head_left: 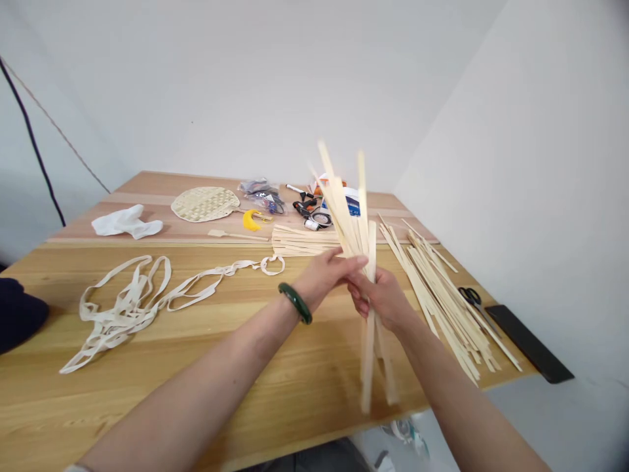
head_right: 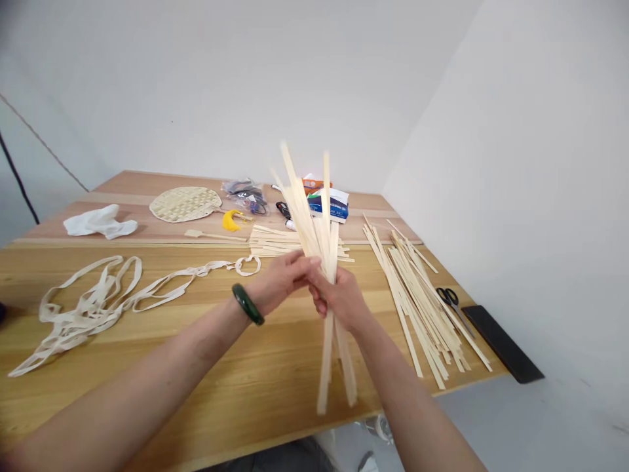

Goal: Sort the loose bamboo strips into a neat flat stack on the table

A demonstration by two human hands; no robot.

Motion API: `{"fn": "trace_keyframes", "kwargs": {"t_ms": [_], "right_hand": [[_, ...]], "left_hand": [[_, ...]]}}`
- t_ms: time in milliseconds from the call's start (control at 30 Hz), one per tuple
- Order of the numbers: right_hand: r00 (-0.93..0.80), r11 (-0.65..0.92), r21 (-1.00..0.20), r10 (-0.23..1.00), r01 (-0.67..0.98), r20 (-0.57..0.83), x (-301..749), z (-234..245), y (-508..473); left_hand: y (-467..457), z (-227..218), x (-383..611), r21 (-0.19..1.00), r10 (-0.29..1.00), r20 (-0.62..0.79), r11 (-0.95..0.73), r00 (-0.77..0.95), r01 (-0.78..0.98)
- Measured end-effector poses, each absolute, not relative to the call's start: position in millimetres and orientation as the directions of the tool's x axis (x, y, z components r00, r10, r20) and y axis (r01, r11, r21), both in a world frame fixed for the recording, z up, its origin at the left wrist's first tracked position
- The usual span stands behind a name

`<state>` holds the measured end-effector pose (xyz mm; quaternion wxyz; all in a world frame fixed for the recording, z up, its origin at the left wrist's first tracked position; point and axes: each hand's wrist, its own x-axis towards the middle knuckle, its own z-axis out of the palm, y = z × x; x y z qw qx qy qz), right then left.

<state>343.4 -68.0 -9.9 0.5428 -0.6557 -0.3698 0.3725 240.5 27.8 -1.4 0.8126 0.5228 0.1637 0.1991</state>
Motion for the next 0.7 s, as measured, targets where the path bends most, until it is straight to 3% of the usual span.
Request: {"fn": "trace_keyframes", "kwargs": {"t_ms": [100,267,367,533,700], "right_hand": [[0.551,0.122,-0.982,0.814,0.145,0.182,325.5,4.5,-47.9],[0.562,0.249,-0.888,0.700,0.386,0.440,314.6,12.7,-27.0],[0.477,0.212,-0.889,0.781,0.406,0.404,317.2,1.5,-25.9],[0.357,0.196,-0.924,0.880,0.328,0.313,319.7,-12.6,-26.9],[0.389,0.217,-0.936,0.865,0.278,0.316,316.1,-17.4,-23.7]], "left_hand": [[28.2,43.6,246.5,0.951,0.539,0.074,0.214,0.839,-0.221],[28.0,74.6,240.2,0.943,0.651,0.328,-0.176,0.685,-0.283],[33.3,54.3,234.5,0.911,0.674,0.402,-0.226,0.620,-0.346],[42.0,19.7,231.4,0.983,0.727,0.142,-0.022,0.672,-0.184],[39.0,19.3,238.0,0.985,0.749,0.136,-0.030,0.648,-0.171]]}}
